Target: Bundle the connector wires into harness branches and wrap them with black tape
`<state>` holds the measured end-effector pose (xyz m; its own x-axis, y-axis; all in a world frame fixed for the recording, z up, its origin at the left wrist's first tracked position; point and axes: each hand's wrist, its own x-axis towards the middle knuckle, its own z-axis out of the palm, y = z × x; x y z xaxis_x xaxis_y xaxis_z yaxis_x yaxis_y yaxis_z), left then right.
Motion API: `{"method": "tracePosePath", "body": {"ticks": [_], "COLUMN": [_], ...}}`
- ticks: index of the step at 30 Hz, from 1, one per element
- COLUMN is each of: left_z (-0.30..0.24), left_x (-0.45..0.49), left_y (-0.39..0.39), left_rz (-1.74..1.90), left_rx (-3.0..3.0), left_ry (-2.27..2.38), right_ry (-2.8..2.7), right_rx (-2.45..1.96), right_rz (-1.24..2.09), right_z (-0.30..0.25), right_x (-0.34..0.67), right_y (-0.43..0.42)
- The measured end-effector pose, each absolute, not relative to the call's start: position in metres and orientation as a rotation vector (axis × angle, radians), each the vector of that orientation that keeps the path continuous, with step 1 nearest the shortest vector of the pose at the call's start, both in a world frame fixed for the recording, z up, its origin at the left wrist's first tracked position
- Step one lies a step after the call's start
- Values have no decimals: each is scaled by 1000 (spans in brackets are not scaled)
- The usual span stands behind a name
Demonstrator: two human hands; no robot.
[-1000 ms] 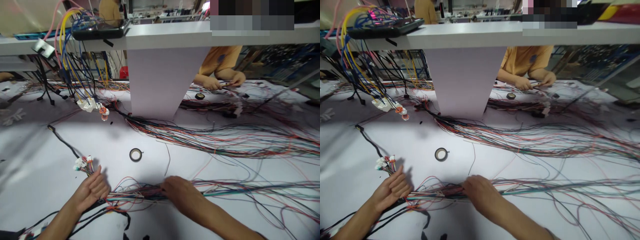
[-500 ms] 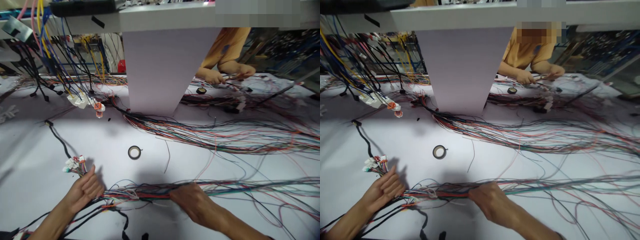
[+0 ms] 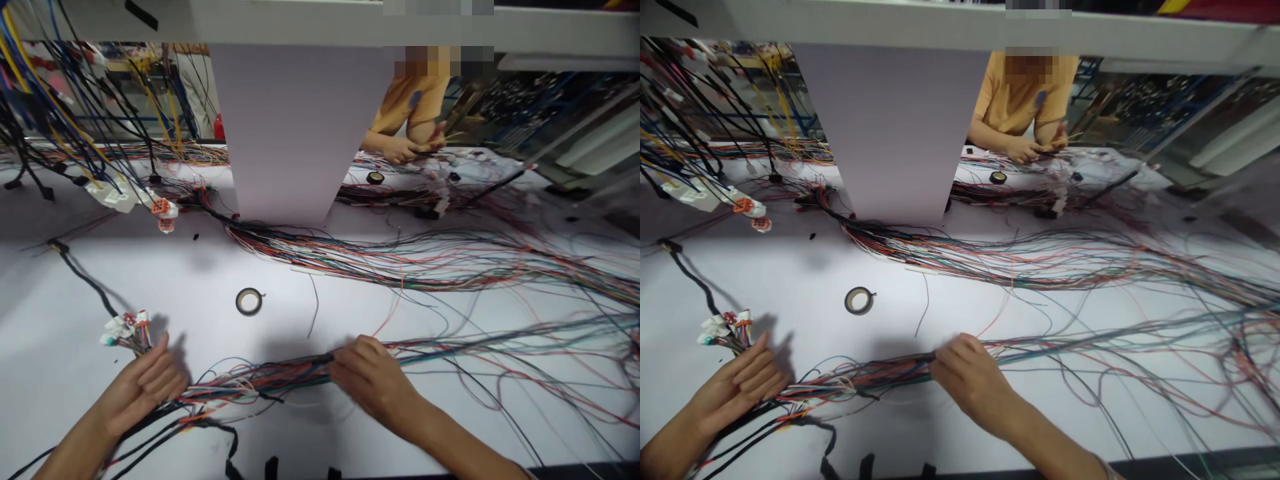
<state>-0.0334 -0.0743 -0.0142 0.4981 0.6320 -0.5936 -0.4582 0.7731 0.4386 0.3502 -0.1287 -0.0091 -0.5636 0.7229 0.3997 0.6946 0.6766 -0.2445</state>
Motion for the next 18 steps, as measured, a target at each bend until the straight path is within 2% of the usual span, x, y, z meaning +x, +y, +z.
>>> {"method": "tracePosePath", "body": {"ticks": [6,14,18], "left_z": [-17,-11,-10], "left_x": [-35,-32,-30], "left_y": [-76,-74,-74], "left_rz": [670,659,658], "left_rx": [243,254,244], "left_ry": [789,786,776], "right_ry": [-2467,-2882,-2907], "right_rx": [-1146,-946,-916], "right_rz": [164,26,-12], "right_z": [-17,-5,9], "right_x": [346,338,333], "right_y": [-125,-113,-114]}}
